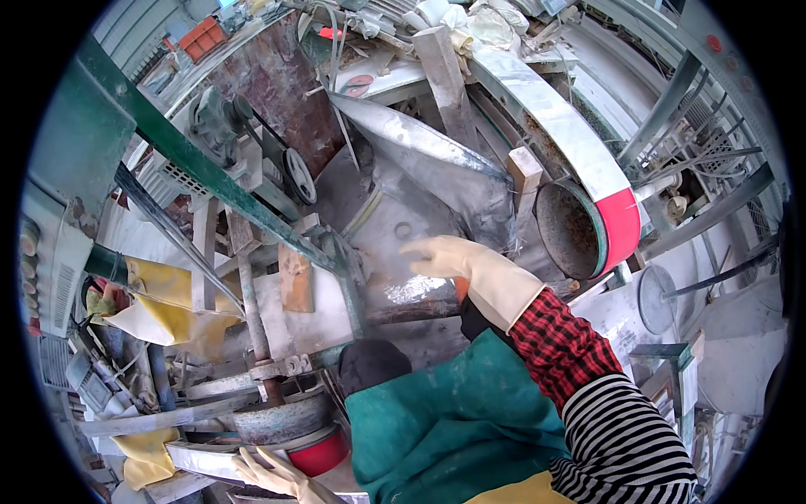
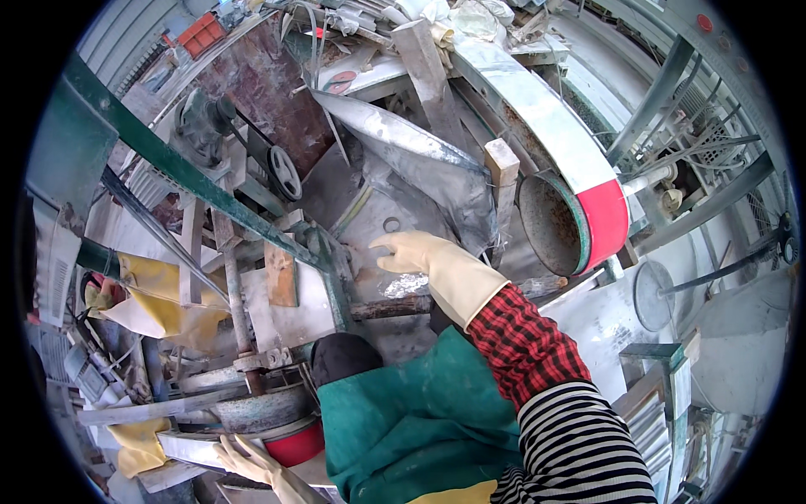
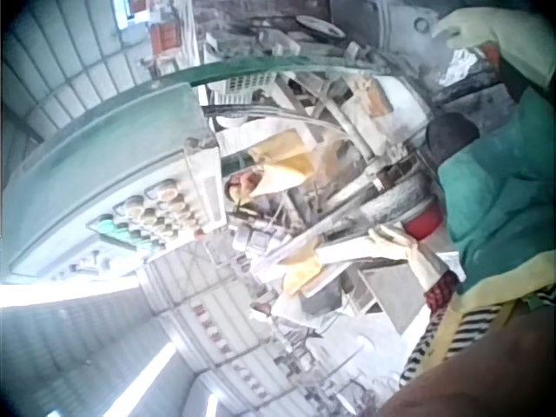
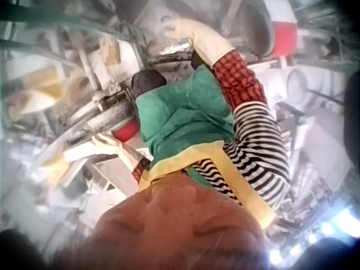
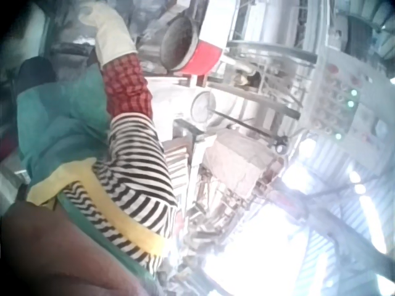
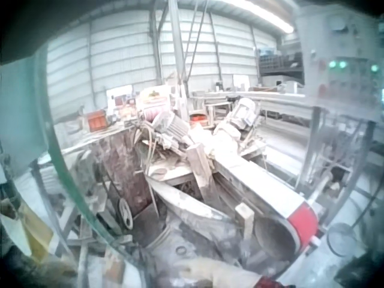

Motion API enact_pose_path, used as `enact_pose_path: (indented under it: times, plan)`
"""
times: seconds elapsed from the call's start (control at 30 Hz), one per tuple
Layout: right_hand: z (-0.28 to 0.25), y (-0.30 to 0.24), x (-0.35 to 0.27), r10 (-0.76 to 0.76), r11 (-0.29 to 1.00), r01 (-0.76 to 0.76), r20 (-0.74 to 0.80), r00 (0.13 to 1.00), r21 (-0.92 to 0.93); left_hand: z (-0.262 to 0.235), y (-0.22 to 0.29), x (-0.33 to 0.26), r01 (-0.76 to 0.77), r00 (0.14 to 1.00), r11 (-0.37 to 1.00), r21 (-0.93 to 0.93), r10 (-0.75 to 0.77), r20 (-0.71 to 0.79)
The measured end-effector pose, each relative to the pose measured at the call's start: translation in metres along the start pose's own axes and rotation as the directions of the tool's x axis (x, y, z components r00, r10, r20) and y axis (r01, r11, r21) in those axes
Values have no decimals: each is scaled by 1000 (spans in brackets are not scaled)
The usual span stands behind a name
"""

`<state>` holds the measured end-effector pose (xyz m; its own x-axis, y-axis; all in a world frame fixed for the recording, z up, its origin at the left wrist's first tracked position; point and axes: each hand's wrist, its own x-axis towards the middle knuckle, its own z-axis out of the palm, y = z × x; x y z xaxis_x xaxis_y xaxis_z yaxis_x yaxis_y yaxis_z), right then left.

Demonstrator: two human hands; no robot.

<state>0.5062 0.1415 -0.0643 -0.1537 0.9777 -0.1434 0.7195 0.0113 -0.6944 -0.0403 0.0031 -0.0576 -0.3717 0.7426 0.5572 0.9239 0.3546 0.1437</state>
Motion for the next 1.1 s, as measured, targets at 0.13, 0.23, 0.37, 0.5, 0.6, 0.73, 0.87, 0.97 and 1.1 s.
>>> enact_pose_path:
  times: [0.13, 0.23, 0.37, 0.5, 0.6, 0.73, 0.87, 0.97, 1.1]
  plan:
    - [0, 2, 1, 17, 1000, -17, 32, 999, -7, -1, -1, -5, 6, 1000, 1000, 8, -5, -25]
    - [-7, -2, -4, 60, 998, -59, 59, 996, -12, -1, 2, -8, -18, 999, 1000, -1, 18, -46]
    - [-5, 8, -4, 44, 999, -44, 66, 997, -4, -4, 6, -11, -68, 995, 990, 120, 77, -71]
    - [-5, 7, -3, 58, 998, -56, 76, 995, -24, -8, 13, -13, -107, 988, 962, 250, 131, -80]
    - [-2, 12, 1, 68, 998, -68, 95, 993, -10, -11, 19, -15, -100, 989, 960, 262, 124, -78]
    - [4, 20, 4, 92, 996, -89, 95, 991, -28, -13, 22, -19, -141, 981, 964, 224, 167, -98]
    - [9, 31, 6, 89, 996, -89, 91, 992, 0, -24, 35, -19, -196, 974, 961, 196, 214, -72]
    - [9, 32, 5, 90, 996, -88, 88, 992, -22, -29, 41, -21, -226, 968, 952, 205, 243, -63]
    - [8, 28, 4, 119, 993, -117, 87, 989, -22, -27, 37, -23, -248, 963, 949, 195, 264, -61]
